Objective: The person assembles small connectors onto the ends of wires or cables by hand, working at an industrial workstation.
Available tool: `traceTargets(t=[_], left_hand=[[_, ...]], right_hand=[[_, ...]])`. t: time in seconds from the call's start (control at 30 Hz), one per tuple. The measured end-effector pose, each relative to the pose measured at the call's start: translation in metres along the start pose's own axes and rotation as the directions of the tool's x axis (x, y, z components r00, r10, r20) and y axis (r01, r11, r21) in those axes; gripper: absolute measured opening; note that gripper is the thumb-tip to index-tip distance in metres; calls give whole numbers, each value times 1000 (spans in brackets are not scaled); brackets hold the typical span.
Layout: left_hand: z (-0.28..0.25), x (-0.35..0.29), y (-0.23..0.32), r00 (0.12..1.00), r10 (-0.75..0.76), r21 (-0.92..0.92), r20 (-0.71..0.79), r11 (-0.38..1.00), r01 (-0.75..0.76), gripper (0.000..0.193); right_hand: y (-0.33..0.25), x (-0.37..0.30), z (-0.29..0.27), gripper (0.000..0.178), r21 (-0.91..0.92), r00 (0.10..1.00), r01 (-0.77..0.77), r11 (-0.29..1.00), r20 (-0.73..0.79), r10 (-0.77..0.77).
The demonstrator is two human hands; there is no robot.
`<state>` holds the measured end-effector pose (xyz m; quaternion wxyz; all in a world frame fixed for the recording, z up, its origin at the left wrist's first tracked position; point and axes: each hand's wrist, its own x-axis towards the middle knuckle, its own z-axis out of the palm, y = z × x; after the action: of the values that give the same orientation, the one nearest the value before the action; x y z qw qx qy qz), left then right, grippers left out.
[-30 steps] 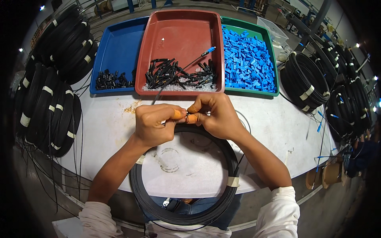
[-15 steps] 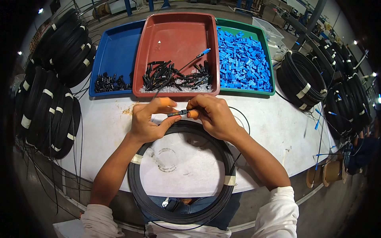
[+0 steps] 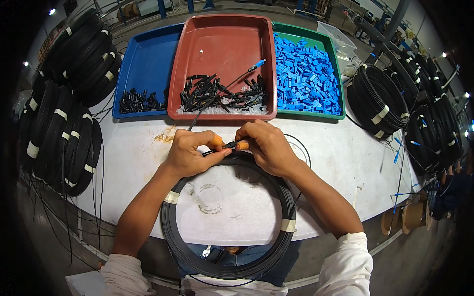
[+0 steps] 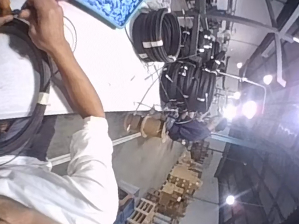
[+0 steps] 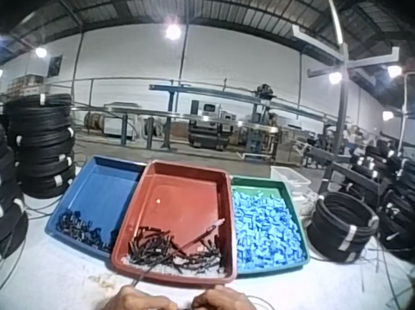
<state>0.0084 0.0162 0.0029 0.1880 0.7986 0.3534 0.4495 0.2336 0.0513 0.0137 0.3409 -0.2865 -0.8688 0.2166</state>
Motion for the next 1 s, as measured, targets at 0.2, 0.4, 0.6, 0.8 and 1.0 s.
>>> traceTargets(t=[0.2,0.4,0.6,0.8,1.0], left_hand=[[2,1,0,999,13,-6,-34,1000,-13,16],[-1,0,0,999,-35,0,18,999,35,17],[8,6,9,977,35,4,-210,999,-34,19],[0,-2,1,983,-183,-243,-35,955,169,25],[-4,7,19,882,-469,-580,56,703,411,17]], right_hand=[[1,-1,2,15,9,1000,-25,1000,-4,25],[0,0,3,15,-22,1000,7,1000,-1,-7],[5,-2,7,17,-9,997,-26,1000,-75,25],[-2,-4,10,21,-127,963,171,977,-187,-193],[-3,-1,2,26,-338,833,429,838,-210,-511]])
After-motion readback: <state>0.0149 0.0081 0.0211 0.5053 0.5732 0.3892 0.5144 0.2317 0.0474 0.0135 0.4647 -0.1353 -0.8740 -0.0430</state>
